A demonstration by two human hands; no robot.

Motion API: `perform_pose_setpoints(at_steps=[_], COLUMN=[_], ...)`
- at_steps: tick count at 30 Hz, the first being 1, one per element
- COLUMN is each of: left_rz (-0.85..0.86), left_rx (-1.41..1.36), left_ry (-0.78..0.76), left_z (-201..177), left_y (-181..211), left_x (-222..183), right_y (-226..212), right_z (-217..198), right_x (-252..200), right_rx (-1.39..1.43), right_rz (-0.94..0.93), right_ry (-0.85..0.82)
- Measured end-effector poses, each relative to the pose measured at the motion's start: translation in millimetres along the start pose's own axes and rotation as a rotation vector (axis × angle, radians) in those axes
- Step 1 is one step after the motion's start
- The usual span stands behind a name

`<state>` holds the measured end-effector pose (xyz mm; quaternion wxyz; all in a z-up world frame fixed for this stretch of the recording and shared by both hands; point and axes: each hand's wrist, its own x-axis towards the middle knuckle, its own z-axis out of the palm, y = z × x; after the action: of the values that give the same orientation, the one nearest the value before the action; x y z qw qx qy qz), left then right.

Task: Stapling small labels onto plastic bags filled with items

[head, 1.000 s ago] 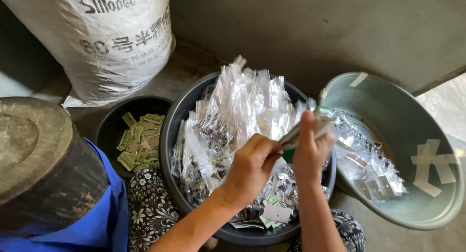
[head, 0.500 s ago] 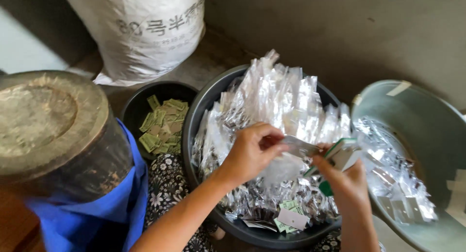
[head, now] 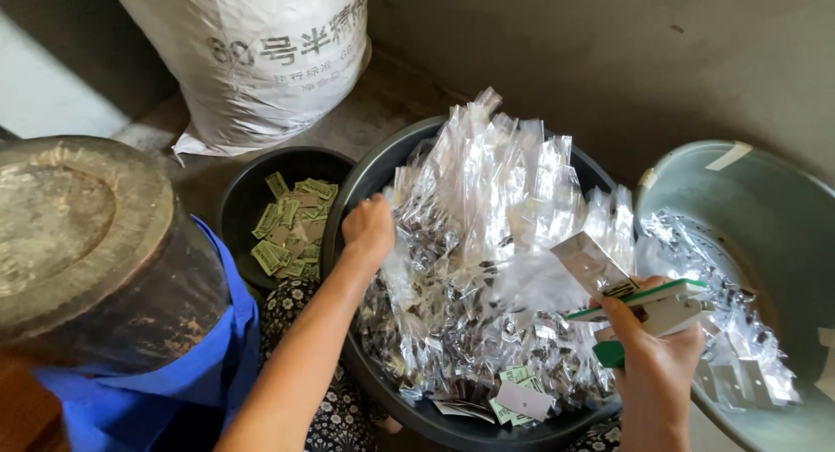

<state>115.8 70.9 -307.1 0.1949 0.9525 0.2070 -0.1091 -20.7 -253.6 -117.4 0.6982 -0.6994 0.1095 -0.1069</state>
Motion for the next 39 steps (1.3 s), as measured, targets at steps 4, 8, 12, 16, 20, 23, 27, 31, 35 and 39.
perform_pose_setpoints(at_steps=[4, 8, 12, 16, 20, 23, 27, 31, 35, 39], left_rz=[0.051, 0.121, 0.540, 0.852, 0.996, 1.020, 1.047, 0.990, 0.879, 1.037], left_rx=[0.069, -0.319, -0.749, -0.625, -0.369, -0.373, -0.583, -0.653, -0.411, -0.396], left_ry=[-0.079, 0.061, 0.151, 0.410, 0.286, 0.155, 0.286, 0.044, -0.243, 0.360], left_z=[-22, -55, -101, -141, -184, -190, -198, -227, -230, -221], left_y=[11, 18, 38, 70, 105, 126, 145, 137, 119, 112], left_x=[-21, -40, -66, -94, -129, -141, -173, -236, -265, -249], right_y=[4, 3, 9, 4, -19, -23, -24, -33, -28, -44], right_z=[-6, -8, -9, -5, 8, 13, 26, 46, 41, 31], right_x=[2, 4, 5, -7, -27, -41, -48, -37, -13, -15], right_rx=[0.032, 0.050, 0.027, 0.027, -0.148, -0.225, -0.498, -0.447, -0.204, -0.160], right_rz=[-0.050, -0.056, -0.115, -0.127, -0.162, -0.207, -0.256, -0.195, -0.382, -0.412], right_ry=[-0.023, -0.039, -0.034, -0.023, 0.038, 0.054, 0.080, 0.177, 0.074, 0.023])
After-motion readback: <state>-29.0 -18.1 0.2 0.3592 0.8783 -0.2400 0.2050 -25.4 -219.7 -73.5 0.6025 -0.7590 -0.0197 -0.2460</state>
